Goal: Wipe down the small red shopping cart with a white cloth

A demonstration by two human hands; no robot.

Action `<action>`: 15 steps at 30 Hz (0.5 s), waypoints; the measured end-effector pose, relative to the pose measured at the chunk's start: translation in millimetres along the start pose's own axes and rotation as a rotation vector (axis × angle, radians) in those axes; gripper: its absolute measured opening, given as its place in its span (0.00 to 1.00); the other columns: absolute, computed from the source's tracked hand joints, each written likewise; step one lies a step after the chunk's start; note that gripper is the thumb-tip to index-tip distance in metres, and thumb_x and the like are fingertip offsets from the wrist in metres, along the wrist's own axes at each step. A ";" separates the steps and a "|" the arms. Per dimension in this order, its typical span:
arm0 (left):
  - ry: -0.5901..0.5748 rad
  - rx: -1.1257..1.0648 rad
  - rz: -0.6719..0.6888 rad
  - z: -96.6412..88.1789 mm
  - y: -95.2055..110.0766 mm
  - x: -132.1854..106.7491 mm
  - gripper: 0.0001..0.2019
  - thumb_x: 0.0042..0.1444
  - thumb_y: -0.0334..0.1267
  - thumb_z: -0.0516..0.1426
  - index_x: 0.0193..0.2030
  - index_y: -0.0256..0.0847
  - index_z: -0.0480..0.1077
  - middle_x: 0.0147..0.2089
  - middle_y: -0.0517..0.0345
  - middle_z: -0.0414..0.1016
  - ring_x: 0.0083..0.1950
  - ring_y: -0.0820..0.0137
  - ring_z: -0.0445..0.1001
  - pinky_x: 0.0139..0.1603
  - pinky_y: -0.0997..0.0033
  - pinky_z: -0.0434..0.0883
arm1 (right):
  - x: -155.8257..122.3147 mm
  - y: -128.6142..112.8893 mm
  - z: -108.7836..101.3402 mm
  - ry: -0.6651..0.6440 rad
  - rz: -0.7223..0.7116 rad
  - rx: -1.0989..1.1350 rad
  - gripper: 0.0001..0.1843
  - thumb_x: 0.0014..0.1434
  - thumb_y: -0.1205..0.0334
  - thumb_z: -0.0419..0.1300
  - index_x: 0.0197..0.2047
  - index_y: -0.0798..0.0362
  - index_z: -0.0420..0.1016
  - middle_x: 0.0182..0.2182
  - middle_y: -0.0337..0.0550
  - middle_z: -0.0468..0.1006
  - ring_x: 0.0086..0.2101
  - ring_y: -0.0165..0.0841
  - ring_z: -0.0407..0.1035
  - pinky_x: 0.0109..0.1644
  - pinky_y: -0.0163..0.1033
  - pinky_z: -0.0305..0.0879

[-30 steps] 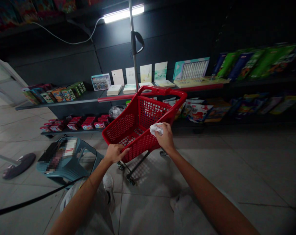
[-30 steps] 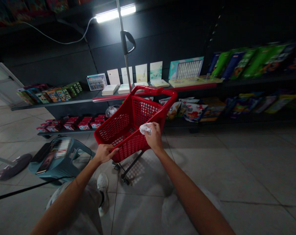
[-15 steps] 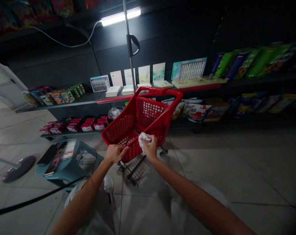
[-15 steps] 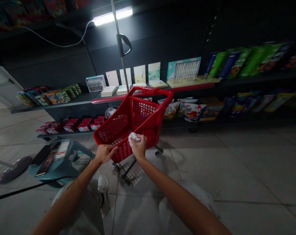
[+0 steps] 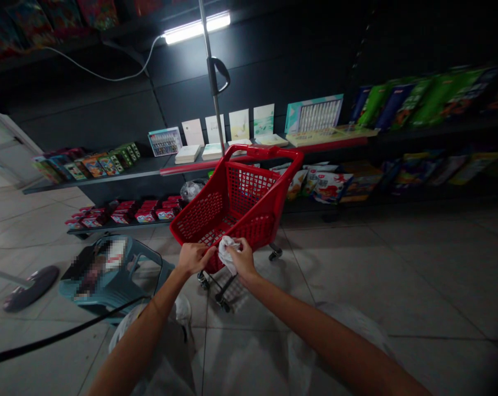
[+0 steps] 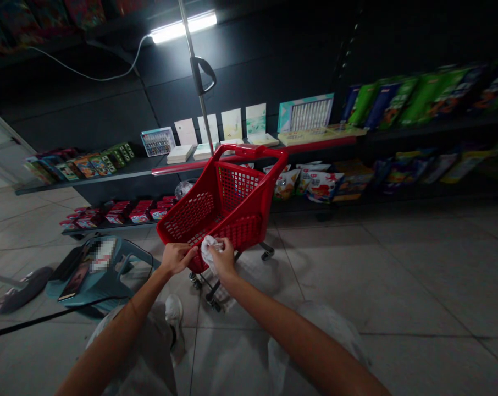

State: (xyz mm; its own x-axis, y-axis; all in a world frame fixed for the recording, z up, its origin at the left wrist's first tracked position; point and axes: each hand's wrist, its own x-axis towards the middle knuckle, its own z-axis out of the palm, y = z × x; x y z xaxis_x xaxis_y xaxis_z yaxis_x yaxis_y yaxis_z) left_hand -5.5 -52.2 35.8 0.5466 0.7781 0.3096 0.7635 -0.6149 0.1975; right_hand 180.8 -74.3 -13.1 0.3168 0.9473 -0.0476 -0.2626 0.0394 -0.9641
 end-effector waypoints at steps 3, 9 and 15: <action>0.001 -0.005 0.019 -1.1 0.4 0.1 0.32 0.75 0.53 0.43 0.22 0.39 0.68 0.24 0.54 0.73 0.26 0.73 0.66 0.31 0.69 0.54 | 4.2 -9.3 -1.7 0.021 0.052 0.035 0.19 0.44 0.56 0.67 0.41 0.50 0.73 0.36 0.40 0.79 0.35 0.35 0.73 0.38 0.38 0.70; -0.001 -0.017 0.008 -2.8 -4.5 -0.5 0.32 0.74 0.53 0.43 0.21 0.40 0.65 0.24 0.55 0.72 0.26 0.73 0.66 0.30 0.69 0.53 | 17.8 -7.6 -11.6 -0.045 -0.118 -0.124 0.17 0.45 0.55 0.65 0.39 0.50 0.73 0.35 0.39 0.77 0.37 0.36 0.72 0.42 0.39 0.71; 0.010 -0.028 0.004 -5.2 -10.3 -3.7 0.32 0.75 0.53 0.42 0.21 0.40 0.64 0.25 0.54 0.72 0.27 0.72 0.67 0.31 0.69 0.54 | 25.8 3.0 -18.8 -0.068 -0.350 -0.332 0.14 0.46 0.58 0.63 0.39 0.50 0.75 0.40 0.42 0.78 0.43 0.39 0.72 0.53 0.45 0.70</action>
State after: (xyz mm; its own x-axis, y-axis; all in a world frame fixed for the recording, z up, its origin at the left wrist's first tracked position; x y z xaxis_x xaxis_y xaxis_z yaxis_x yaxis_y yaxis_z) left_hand -17.2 -49.5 37.5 0.5464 0.7743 0.3194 0.7511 -0.6217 0.2223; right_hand 205.3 -55.8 -22.1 0.2708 0.9143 0.3013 0.1577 0.2666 -0.9508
